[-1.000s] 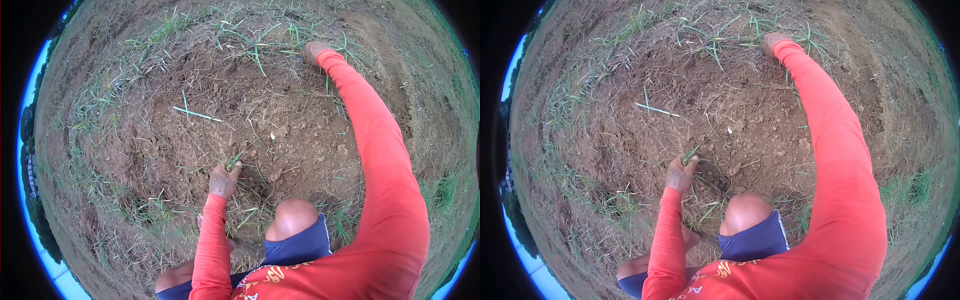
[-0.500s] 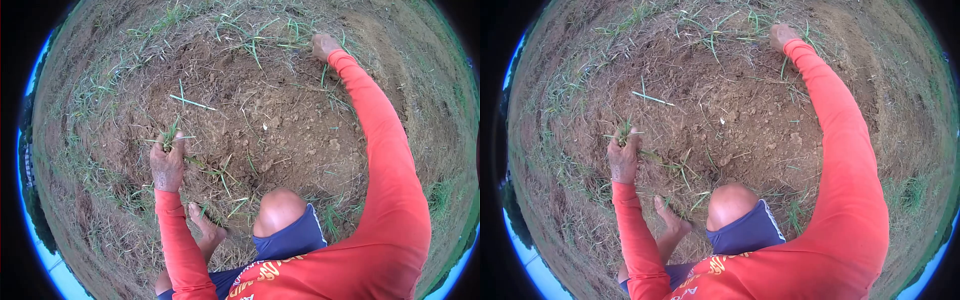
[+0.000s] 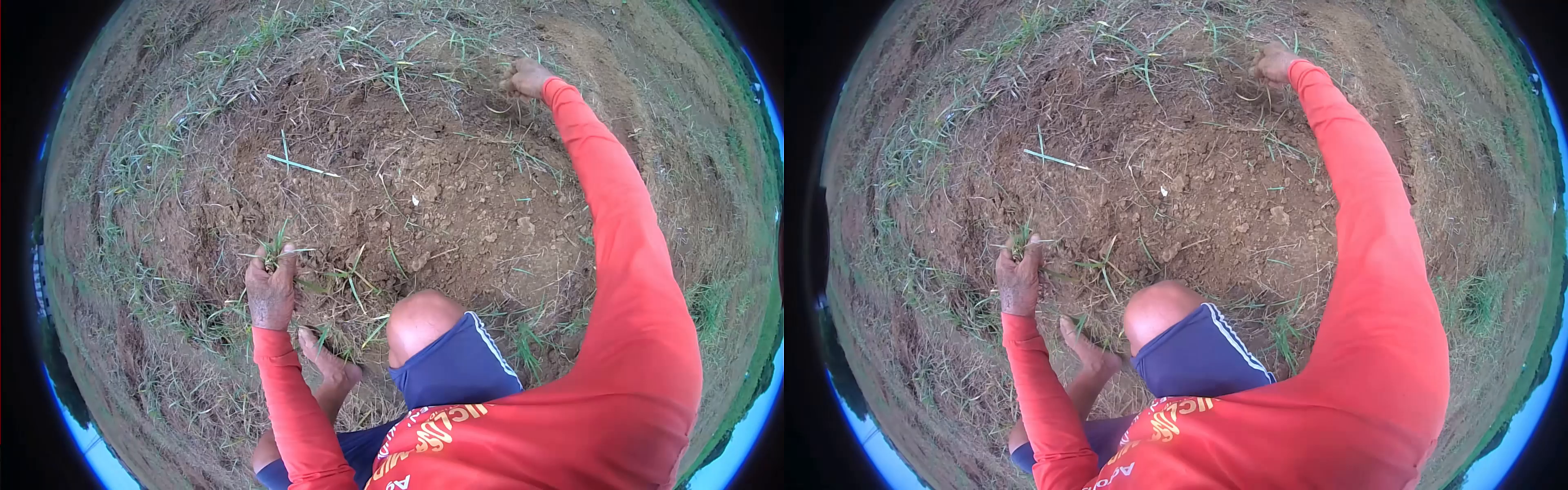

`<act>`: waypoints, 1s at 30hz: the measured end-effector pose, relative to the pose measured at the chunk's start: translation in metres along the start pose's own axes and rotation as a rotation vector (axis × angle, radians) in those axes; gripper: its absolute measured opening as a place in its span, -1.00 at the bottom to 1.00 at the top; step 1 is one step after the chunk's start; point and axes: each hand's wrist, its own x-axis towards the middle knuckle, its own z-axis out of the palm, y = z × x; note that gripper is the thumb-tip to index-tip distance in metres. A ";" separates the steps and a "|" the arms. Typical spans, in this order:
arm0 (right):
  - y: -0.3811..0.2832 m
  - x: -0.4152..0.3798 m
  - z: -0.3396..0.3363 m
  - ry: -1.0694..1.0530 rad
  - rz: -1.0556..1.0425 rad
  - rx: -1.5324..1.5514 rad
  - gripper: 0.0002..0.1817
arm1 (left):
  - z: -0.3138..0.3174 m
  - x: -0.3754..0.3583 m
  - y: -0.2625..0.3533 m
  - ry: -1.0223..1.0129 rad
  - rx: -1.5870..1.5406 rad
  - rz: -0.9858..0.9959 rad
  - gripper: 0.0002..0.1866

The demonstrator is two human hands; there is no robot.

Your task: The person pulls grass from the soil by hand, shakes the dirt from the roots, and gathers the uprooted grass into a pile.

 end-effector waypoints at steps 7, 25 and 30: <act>-0.012 -0.017 0.011 -0.150 -0.006 1.126 -0.80 | -0.036 -0.028 -0.043 0.124 -0.182 -0.139 -0.76; -0.106 0.080 0.048 0.109 0.072 -0.261 -0.63 | -0.043 -0.090 -0.093 0.237 -0.139 -0.322 -0.78; -0.091 0.094 0.046 0.029 -0.057 -0.506 -0.68 | -0.049 -0.102 -0.092 0.205 -0.292 -0.462 -0.81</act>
